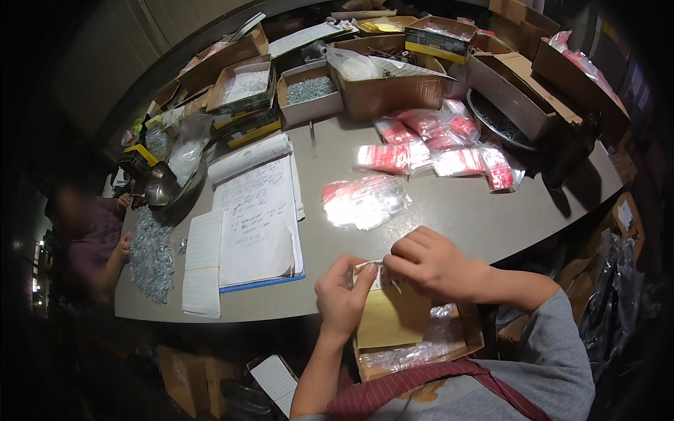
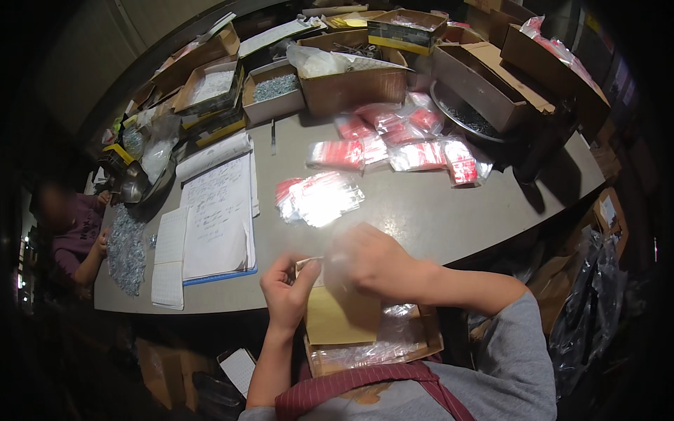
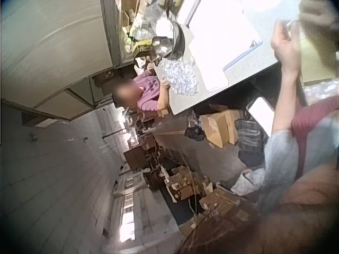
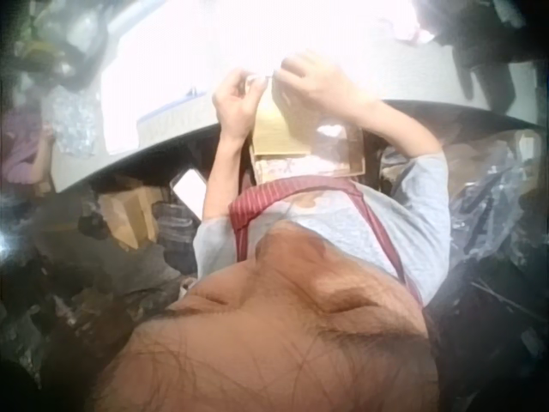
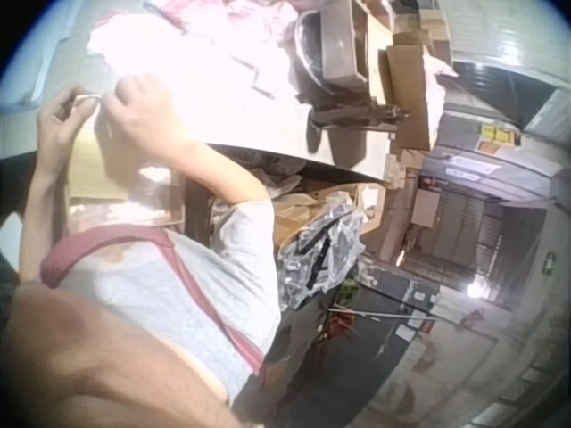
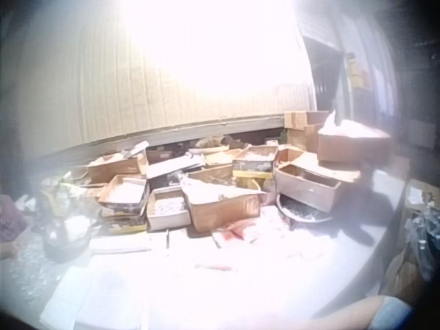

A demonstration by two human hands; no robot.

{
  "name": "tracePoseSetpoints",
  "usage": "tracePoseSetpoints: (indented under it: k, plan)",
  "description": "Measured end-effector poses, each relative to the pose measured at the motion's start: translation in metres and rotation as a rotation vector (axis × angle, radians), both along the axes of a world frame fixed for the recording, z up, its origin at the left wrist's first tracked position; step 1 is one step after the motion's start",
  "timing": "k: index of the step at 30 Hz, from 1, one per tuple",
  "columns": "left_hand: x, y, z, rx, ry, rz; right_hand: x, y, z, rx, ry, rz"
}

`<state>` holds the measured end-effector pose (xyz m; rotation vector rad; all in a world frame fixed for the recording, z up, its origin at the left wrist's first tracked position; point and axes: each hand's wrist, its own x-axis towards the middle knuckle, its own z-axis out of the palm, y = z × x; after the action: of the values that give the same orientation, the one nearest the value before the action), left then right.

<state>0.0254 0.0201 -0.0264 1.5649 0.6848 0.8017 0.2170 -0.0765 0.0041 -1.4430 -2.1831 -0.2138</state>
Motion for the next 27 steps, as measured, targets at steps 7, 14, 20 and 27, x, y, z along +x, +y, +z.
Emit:
tracePoseSetpoints:
  k: [7, 14, 20, 27]
  plan:
    - [0.004, 0.001, 0.000, 0.004, 0.016, 0.019, 0.064, 0.039, 0.016, -0.251, 0.405, -0.090]
    - [0.004, 0.004, 0.000, 0.044, 0.023, -0.003, 0.110, 0.095, 0.013, -0.584, 0.244, -0.141]
    - [0.002, 0.004, 0.003, 0.045, 0.051, -0.009, 0.107, 0.093, 0.015, -0.677, 0.012, -0.354]
    - [0.003, 0.002, 0.001, -0.007, 0.004, -0.028, 0.111, 0.069, 0.036, -0.933, 0.160, -0.243]
